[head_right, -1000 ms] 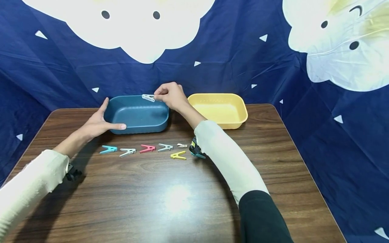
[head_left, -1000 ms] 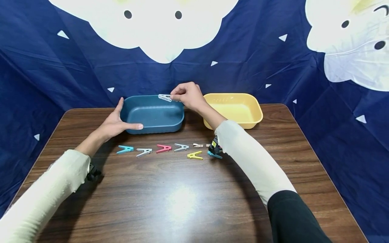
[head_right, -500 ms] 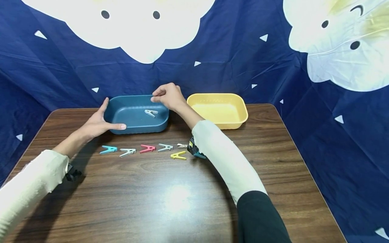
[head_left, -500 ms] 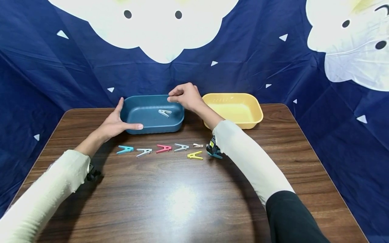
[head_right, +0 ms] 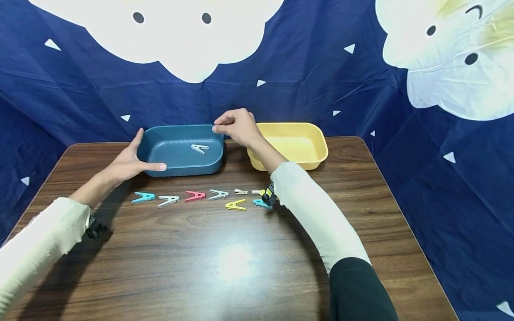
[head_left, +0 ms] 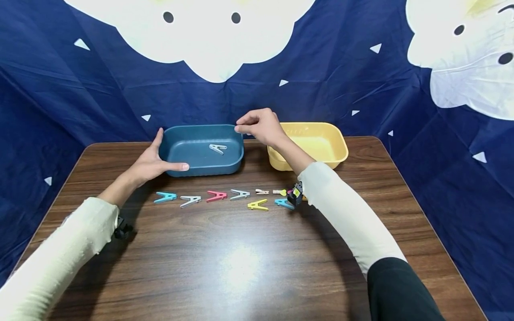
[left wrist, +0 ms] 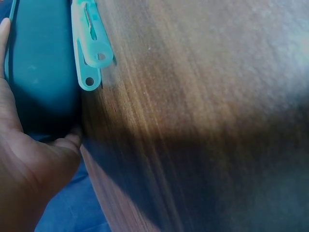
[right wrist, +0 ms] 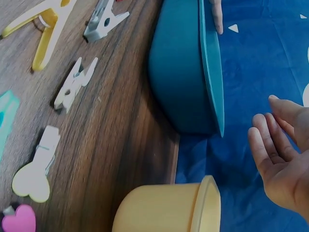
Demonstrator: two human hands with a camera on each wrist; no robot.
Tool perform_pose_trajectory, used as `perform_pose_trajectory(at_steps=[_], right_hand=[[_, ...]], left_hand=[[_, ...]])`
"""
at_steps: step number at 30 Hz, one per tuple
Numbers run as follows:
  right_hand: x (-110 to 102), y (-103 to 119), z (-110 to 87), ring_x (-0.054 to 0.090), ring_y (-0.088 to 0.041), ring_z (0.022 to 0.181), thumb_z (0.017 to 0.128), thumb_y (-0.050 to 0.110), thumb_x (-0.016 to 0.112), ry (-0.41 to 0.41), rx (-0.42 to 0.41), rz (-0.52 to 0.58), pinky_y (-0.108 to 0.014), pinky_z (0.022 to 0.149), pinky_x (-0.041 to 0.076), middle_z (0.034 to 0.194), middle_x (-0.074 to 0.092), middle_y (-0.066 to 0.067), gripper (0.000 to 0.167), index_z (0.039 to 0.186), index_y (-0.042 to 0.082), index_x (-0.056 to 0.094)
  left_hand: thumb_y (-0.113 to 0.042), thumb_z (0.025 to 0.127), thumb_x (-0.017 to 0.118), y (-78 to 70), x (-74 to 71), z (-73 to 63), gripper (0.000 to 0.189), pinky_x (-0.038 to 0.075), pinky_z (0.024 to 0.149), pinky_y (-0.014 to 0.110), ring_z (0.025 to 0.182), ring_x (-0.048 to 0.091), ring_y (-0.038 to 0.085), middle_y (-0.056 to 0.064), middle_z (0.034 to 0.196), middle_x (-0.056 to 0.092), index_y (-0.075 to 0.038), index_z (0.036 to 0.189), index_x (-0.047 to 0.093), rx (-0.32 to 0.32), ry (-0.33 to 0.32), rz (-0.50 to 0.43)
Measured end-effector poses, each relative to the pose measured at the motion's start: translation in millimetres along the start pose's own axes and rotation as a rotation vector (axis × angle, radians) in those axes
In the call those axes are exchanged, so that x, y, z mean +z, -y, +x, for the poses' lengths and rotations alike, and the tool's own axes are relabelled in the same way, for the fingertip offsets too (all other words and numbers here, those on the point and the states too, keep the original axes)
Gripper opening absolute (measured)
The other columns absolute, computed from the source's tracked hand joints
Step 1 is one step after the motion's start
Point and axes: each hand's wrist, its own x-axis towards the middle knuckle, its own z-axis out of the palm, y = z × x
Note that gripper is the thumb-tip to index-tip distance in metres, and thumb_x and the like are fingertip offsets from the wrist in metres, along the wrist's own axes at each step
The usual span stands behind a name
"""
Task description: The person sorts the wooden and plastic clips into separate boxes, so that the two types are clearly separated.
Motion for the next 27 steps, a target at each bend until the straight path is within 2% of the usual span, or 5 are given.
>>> perform_pose_trajectory(at_steps=[4, 11, 17, 20, 27], right_hand=[[-5.8, -2.2, -5.6, 0.077, -0.017, 0.096, 0.1, 0.022, 0.09, -0.007, 0.01, 0.005, -0.03, 0.087, 0.065, 0.109, 0.086, -0.006, 0.015, 0.11, 0.011, 0.09], [-15.2, -11.6, -18.8, 0.079, -0.031, 0.096, 0.1, 0.022, 0.09, -0.02, 0.023, 0.028, -0.026, 0.075, 0.059, 0.103, 0.086, -0.006, 0.014, 0.109, 0.012, 0.09], [-25.4, -21.8, -29.1, 0.072, -0.016, 0.083, 0.099, 0.02, 0.091, -0.033, -0.002, 0.049, -0.024, 0.07, 0.053, 0.096, 0.086, -0.002, 0.013, 0.107, 0.011, 0.091], [-30.7, -25.3, -34.4, 0.072, -0.01, 0.083, 0.099, 0.019, 0.09, -0.033, -0.008, 0.056, -0.022, 0.074, 0.054, 0.095, 0.086, 0.0, 0.012, 0.107, 0.01, 0.091], [-40.9, -27.5, -46.1, 0.072, -0.008, 0.085, 0.098, 0.02, 0.091, -0.052, 0.007, 0.055, -0.022, 0.079, 0.057, 0.094, 0.086, 0.003, 0.012, 0.105, 0.01, 0.091]], left_hand=[[-0.05, 0.09, 0.097, 0.8, -0.9, -0.3, 0.155, 0.011, 0.141, 0.072, 0.178, -0.012, 0.037, -0.001, 0.188, -0.024, -0.039, 0.171, -0.034, 0.002, -0.002, -0.002], [-0.052, 0.089, 0.097, 0.5, -0.4, -1.1, 0.155, 0.012, 0.141, 0.071, 0.178, -0.012, 0.037, -0.002, 0.187, -0.024, -0.04, 0.171, -0.034, -0.009, 0.002, 0.011], [-0.054, 0.089, 0.097, 1.1, -0.3, -0.5, 0.155, 0.012, 0.141, 0.071, 0.178, -0.011, 0.038, -0.002, 0.187, -0.024, -0.041, 0.171, -0.034, -0.005, 0.002, 0.023], [-0.053, 0.089, 0.097, 2.0, -0.6, -0.5, 0.155, 0.013, 0.141, 0.071, 0.178, -0.012, 0.038, -0.002, 0.187, -0.024, -0.041, 0.171, -0.034, -0.003, 0.003, 0.022], [-0.053, 0.088, 0.097, 0.9, -0.9, -1.2, 0.156, 0.012, 0.141, 0.07, 0.178, -0.011, 0.037, -0.001, 0.188, -0.023, -0.04, 0.172, -0.033, 0.003, -0.004, 0.014]])
